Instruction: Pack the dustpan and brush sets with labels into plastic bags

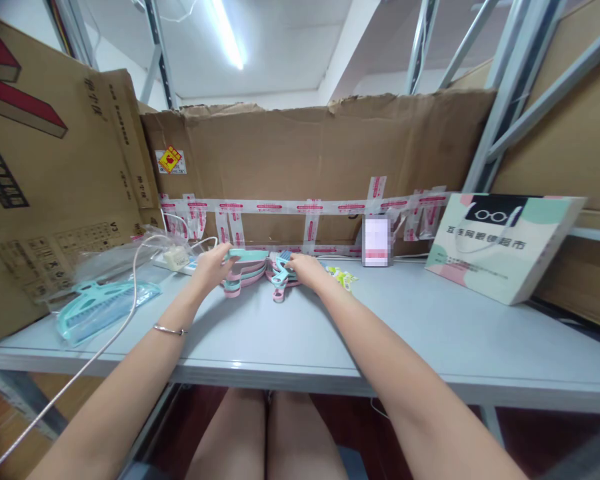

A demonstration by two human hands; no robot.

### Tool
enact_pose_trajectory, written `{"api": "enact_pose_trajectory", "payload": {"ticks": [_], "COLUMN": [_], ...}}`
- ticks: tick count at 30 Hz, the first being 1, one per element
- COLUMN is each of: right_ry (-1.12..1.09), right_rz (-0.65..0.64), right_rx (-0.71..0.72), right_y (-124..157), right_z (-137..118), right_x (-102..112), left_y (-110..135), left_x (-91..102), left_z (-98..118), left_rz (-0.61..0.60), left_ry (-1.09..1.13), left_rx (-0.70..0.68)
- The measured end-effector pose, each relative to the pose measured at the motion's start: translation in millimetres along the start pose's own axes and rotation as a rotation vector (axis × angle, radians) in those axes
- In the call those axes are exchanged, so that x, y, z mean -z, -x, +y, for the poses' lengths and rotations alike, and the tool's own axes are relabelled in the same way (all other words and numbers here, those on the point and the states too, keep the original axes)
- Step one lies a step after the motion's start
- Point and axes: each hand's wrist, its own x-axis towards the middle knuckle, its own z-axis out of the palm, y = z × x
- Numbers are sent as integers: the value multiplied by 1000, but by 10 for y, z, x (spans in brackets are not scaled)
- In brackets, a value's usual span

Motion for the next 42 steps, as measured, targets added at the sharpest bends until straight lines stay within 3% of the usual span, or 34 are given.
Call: {"api": "enact_pose_trajectory", "payload": {"ticks": [4, 7, 14, 27, 33, 42], "right_ry": [-68, -119, -196, -261, -290, -351], "right_rz": [18, 49, 108, 115, 124, 228], "right_rx": [-51, -85, -71, 2, -32, -86], "right_y": [-14, 6, 49, 81, 99, 99], "right_z": [7, -14, -58, 20, 57, 52], "right_x": [-182, -290, -408, -373, -352, -282], "left_y": [89, 141, 140, 81, 56, 10], "left_x": [1, 8, -28, -63, -81, 107], "left_z": [38, 88, 50, -59, -90, -48], "left_rz": [-296, -378, -350, -215, -44, 508], "left_ry": [1, 57, 75, 58, 69, 219], "left_rx": [22, 102, 128, 86, 57, 78]}}
